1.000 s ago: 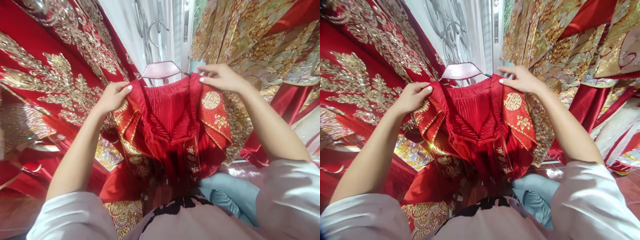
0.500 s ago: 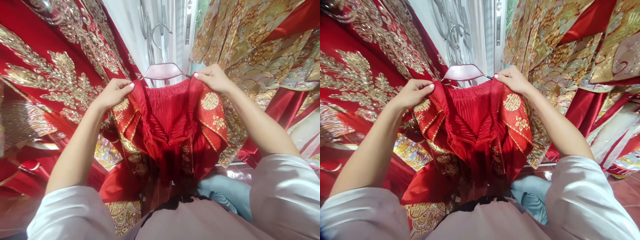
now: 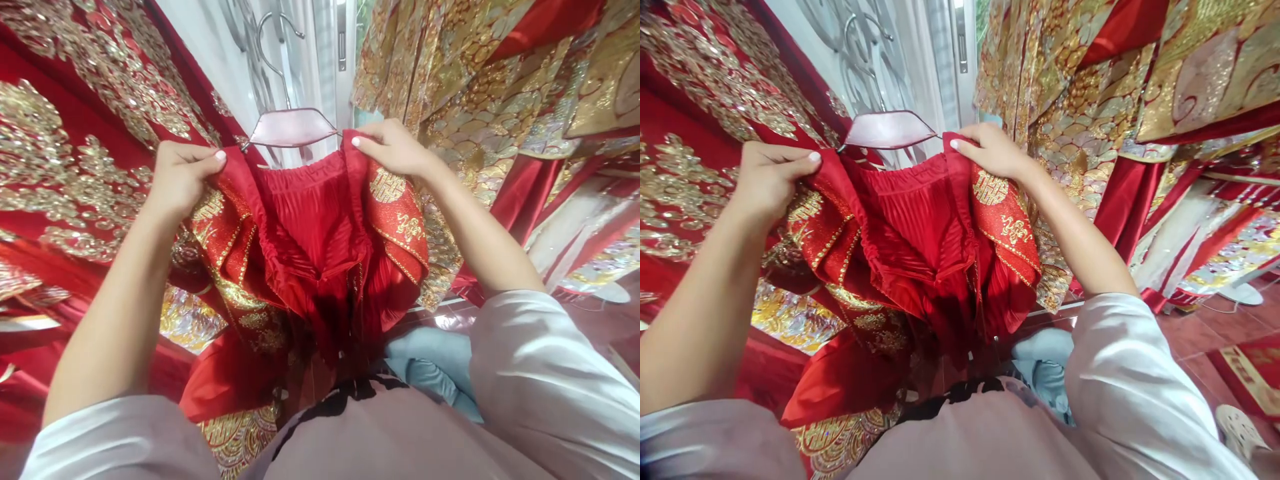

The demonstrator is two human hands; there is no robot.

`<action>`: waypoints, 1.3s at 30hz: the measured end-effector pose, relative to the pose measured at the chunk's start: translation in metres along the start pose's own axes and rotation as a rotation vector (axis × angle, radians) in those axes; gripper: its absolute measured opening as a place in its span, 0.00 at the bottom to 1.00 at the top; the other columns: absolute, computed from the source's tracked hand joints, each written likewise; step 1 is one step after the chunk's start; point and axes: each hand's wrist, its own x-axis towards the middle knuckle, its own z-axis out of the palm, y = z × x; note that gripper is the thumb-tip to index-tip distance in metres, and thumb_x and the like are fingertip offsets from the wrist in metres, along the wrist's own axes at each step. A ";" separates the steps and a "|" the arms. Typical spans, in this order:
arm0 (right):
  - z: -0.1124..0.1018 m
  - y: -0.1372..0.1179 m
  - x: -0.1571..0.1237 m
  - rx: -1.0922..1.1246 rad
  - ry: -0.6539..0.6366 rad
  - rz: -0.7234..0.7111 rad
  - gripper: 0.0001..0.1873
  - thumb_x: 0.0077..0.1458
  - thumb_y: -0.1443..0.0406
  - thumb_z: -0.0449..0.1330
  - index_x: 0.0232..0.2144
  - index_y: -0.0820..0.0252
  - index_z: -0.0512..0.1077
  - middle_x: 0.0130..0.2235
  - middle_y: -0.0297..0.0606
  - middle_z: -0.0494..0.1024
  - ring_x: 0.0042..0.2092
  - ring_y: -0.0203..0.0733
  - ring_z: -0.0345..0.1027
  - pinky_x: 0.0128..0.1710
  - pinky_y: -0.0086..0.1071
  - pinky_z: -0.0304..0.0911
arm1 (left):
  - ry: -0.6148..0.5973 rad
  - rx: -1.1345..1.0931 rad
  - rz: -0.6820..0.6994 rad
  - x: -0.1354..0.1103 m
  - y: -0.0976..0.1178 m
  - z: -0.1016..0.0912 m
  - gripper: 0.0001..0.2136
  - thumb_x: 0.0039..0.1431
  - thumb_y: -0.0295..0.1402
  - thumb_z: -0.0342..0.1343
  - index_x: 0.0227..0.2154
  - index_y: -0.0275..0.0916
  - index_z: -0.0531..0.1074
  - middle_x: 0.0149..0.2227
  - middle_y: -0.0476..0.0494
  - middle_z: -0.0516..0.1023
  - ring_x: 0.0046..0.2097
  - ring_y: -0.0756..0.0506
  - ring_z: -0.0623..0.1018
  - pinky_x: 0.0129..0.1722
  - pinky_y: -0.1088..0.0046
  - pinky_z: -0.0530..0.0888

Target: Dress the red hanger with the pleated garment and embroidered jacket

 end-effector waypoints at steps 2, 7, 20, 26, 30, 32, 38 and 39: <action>0.002 -0.003 -0.003 -0.024 0.020 0.027 0.19 0.58 0.56 0.55 0.21 0.61 0.62 0.22 0.29 0.62 0.30 0.32 0.56 0.35 0.26 0.56 | 0.012 0.028 0.033 0.005 -0.002 0.001 0.25 0.56 0.43 0.55 0.42 0.20 0.72 0.38 0.45 0.76 0.34 0.56 0.68 0.45 0.59 0.70; 0.011 0.008 0.003 0.022 0.015 0.041 0.19 0.57 0.55 0.56 0.21 0.61 0.63 0.23 0.30 0.64 0.31 0.33 0.59 0.39 0.27 0.57 | -0.067 -0.002 0.000 0.017 0.000 -0.003 0.26 0.51 0.45 0.57 0.38 0.19 0.73 0.34 0.48 0.74 0.33 0.55 0.68 0.43 0.55 0.70; 0.061 -0.028 -0.085 -0.283 0.539 0.202 0.17 0.60 0.57 0.48 0.36 0.60 0.72 0.41 0.46 0.74 0.51 0.50 0.63 0.51 0.43 0.57 | 0.145 0.544 0.224 -0.047 0.025 0.027 0.19 0.63 0.35 0.45 0.53 0.28 0.64 0.52 0.38 0.71 0.56 0.40 0.68 0.56 0.57 0.62; 0.210 -0.066 -0.205 -0.067 0.241 0.416 0.13 0.55 0.62 0.50 0.26 0.58 0.71 0.28 0.42 0.74 0.32 0.43 0.68 0.38 0.36 0.61 | 0.143 0.463 0.454 -0.197 0.000 0.096 0.11 0.61 0.33 0.42 0.29 0.41 0.68 0.26 0.44 0.74 0.31 0.45 0.74 0.36 0.65 0.69; 0.266 -0.067 -0.199 0.073 0.007 0.725 0.11 0.55 0.59 0.54 0.31 0.60 0.71 0.33 0.43 0.75 0.33 0.42 0.68 0.34 0.32 0.58 | -0.483 0.460 0.197 -0.253 -0.022 0.140 0.13 0.61 0.34 0.41 0.25 0.39 0.69 0.27 0.41 0.75 0.32 0.44 0.74 0.33 0.68 0.70; 0.273 -0.059 -0.185 0.161 0.008 0.782 0.11 0.55 0.59 0.54 0.31 0.61 0.71 0.35 0.45 0.75 0.34 0.42 0.67 0.35 0.31 0.56 | -0.633 0.479 -0.004 -0.258 -0.030 0.150 0.13 0.61 0.34 0.41 0.29 0.38 0.69 0.32 0.39 0.75 0.36 0.43 0.75 0.37 0.68 0.71; 0.273 -0.063 -0.193 0.427 0.069 0.819 0.11 0.48 0.62 0.54 0.18 0.60 0.65 0.23 0.34 0.69 0.27 0.35 0.59 0.32 0.28 0.53 | -0.662 0.479 -0.295 -0.255 -0.041 0.155 0.14 0.63 0.33 0.43 0.48 0.33 0.64 0.47 0.35 0.72 0.45 0.42 0.75 0.41 0.69 0.72; 0.272 -0.069 -0.199 0.479 0.072 0.830 0.10 0.47 0.62 0.55 0.18 0.60 0.65 0.22 0.33 0.68 0.27 0.35 0.58 0.32 0.28 0.53 | -0.698 0.473 -0.307 -0.256 -0.041 0.155 0.14 0.63 0.35 0.44 0.48 0.34 0.64 0.48 0.35 0.72 0.47 0.42 0.75 0.42 0.69 0.72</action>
